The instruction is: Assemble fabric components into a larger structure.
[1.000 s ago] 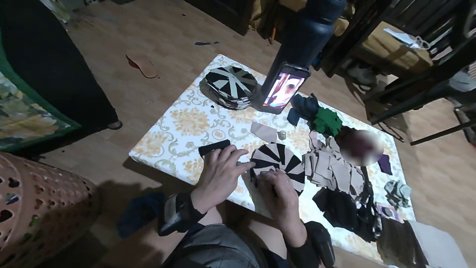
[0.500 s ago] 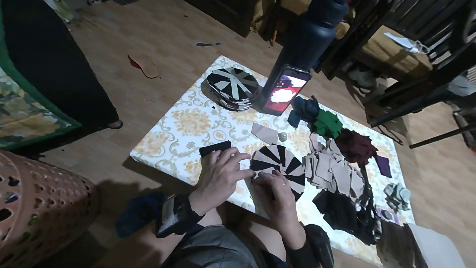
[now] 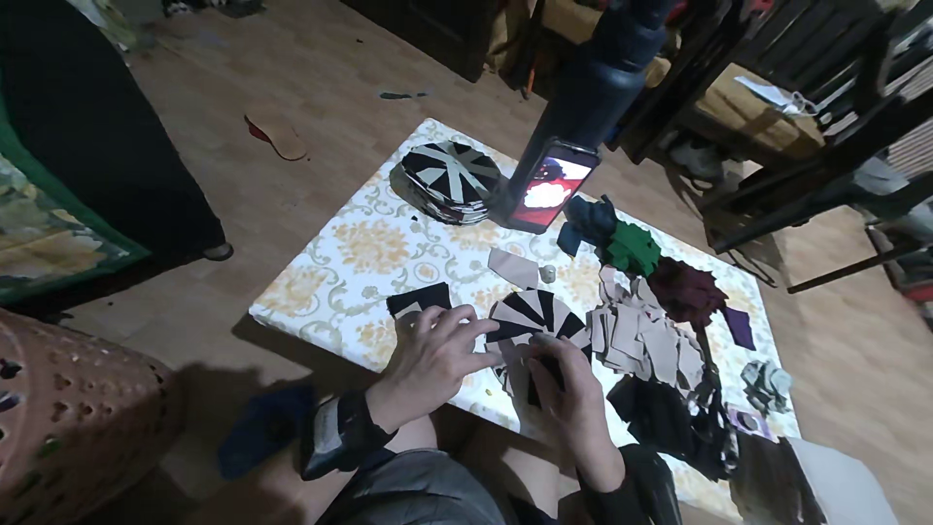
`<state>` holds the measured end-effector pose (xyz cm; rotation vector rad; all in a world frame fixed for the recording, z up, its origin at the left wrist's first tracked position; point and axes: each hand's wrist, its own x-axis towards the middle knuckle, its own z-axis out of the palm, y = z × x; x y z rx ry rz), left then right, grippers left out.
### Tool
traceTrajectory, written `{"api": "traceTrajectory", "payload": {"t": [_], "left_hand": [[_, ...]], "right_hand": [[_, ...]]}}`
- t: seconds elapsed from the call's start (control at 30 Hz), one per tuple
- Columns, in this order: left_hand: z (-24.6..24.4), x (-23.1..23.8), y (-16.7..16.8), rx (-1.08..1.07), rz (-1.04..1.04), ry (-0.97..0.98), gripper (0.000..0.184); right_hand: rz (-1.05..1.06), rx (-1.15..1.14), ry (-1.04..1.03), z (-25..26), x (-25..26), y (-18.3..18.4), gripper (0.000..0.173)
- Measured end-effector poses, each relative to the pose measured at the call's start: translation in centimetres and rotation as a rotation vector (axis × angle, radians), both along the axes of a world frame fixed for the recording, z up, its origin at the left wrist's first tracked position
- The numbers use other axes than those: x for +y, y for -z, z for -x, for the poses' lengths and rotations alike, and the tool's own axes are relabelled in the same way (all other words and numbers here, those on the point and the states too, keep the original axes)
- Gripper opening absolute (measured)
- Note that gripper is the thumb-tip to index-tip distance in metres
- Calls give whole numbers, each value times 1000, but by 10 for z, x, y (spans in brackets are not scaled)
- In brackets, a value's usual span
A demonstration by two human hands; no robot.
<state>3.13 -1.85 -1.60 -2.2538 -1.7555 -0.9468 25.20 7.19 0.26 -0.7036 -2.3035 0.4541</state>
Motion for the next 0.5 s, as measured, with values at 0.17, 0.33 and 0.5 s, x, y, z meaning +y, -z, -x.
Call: {"api": "traceTrajectory", "payload": {"t": [0.17,0.33,0.5], "left_hand": [[0,3,-2,-22,-8,17,40],[0,7,1,-88,-204,-161,39],[5,-6,-7,-464,-117,-196,36]], "right_hand": [[-53,-71,3,3,3,-10,20],[-217,-111,-73,10,21,-20,36],[-222,-404,-319,23,40,-17,73]]}}
